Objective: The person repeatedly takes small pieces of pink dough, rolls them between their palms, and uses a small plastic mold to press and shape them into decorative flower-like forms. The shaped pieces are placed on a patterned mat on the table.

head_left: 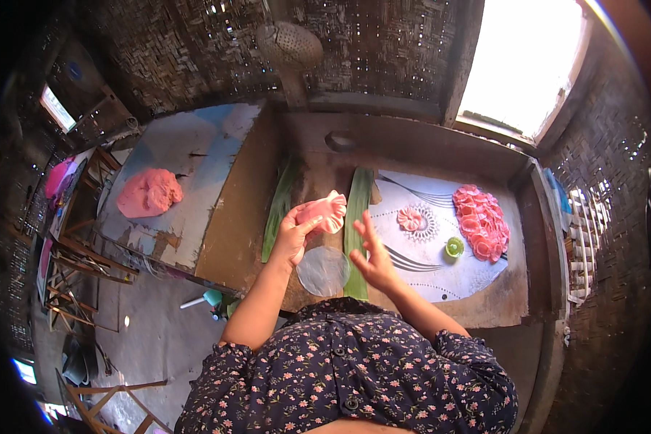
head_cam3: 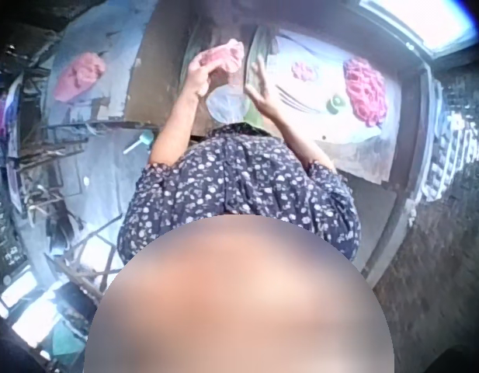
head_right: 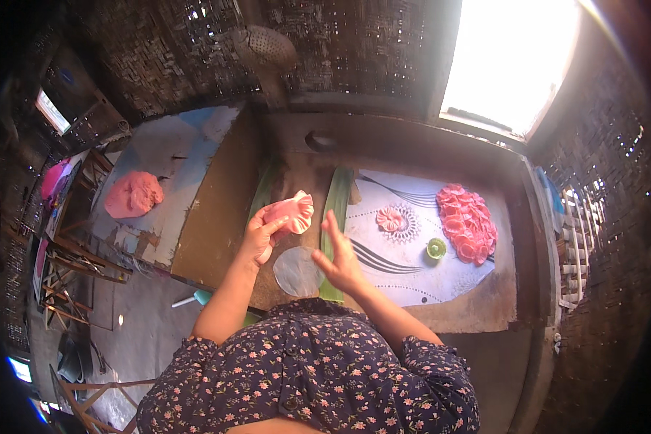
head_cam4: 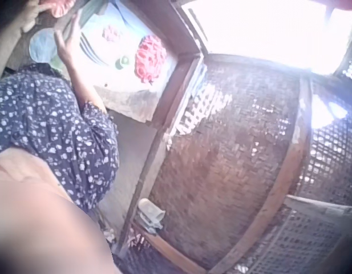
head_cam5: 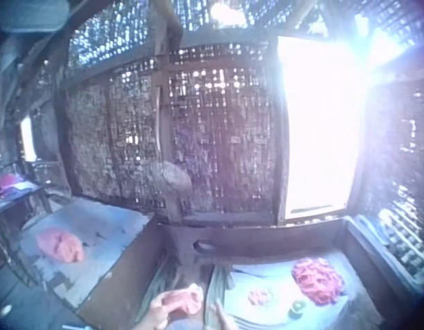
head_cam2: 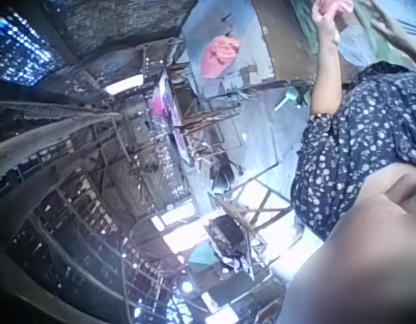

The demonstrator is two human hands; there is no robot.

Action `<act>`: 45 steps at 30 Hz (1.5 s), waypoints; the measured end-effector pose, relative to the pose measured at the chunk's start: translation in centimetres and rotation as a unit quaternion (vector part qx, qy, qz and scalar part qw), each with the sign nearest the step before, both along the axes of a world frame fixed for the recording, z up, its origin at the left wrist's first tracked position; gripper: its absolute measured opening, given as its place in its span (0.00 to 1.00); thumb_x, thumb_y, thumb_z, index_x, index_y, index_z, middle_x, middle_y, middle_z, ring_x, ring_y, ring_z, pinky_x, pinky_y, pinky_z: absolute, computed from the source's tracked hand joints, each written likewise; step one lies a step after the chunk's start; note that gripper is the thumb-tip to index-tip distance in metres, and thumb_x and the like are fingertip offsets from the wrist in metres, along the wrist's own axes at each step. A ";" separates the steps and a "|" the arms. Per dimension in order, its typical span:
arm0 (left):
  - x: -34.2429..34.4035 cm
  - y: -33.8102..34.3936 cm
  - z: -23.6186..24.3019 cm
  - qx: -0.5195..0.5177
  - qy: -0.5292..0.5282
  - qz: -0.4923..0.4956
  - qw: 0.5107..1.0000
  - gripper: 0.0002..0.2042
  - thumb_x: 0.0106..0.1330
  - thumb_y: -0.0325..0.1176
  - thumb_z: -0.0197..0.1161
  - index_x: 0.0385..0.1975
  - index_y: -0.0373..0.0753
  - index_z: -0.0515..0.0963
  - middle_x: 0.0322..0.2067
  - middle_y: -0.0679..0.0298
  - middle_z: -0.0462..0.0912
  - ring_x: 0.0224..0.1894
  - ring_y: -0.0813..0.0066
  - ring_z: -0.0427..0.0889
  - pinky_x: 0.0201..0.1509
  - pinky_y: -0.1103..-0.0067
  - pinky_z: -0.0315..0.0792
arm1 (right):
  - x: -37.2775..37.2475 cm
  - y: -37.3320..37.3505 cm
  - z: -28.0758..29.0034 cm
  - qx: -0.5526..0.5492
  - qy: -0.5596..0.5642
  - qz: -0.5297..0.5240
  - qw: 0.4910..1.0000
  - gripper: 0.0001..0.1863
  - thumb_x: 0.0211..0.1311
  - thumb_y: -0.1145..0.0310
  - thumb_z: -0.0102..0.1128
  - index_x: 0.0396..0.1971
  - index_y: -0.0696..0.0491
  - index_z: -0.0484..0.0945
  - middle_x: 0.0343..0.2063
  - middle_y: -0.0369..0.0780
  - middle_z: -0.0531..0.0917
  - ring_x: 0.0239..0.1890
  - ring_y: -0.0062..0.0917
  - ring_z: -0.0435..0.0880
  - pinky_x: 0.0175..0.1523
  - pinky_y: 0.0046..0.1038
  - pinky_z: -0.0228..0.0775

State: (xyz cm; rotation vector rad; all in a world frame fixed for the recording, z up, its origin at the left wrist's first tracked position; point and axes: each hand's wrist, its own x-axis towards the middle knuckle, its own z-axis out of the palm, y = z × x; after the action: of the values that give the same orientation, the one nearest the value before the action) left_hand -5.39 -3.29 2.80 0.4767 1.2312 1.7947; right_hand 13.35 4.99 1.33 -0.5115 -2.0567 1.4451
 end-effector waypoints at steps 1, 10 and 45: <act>0.1 0.0 0.4 0.008 -0.020 0.010 1.000 0.20 0.58 0.21 0.59 0.50 0.37 0.66 0.44 0.60 0.75 0.42 0.71 0.78 0.46 0.75 0.77 | -0.2 -0.6 -0.6 0.017 0.016 0.050 0.998 0.45 0.53 0.62 0.60 0.66 0.55 0.43 0.63 0.50 0.56 0.63 0.41 0.57 0.66 0.37 0.46; 1.8 0.0 1.2 0.048 -0.077 -0.087 0.992 0.18 0.58 0.21 0.59 0.48 0.38 0.66 0.45 0.60 0.74 0.46 0.69 0.77 0.50 0.73 0.76 | -3.5 -0.4 -1.5 0.070 0.142 0.150 0.976 0.49 0.52 0.42 0.57 0.66 0.53 0.45 0.64 0.51 0.51 0.68 0.41 0.44 0.68 0.41 0.36; -0.4 -1.9 -10.1 -0.351 0.390 -0.129 0.841 0.21 0.58 0.30 0.62 0.53 0.36 0.71 0.43 0.59 0.80 0.43 0.75 0.78 0.48 0.78 0.73 | -0.9 4.5 -4.1 -0.174 0.125 0.014 0.977 0.39 0.59 0.36 0.40 0.65 0.47 0.55 0.53 0.35 0.68 0.58 0.23 0.60 0.62 0.30 0.50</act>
State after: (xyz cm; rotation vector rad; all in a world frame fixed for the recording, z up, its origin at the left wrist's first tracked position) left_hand -5.78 -5.22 -7.27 0.9176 2.1324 0.7876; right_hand 12.43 9.45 -2.74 -0.4131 -1.6298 1.8008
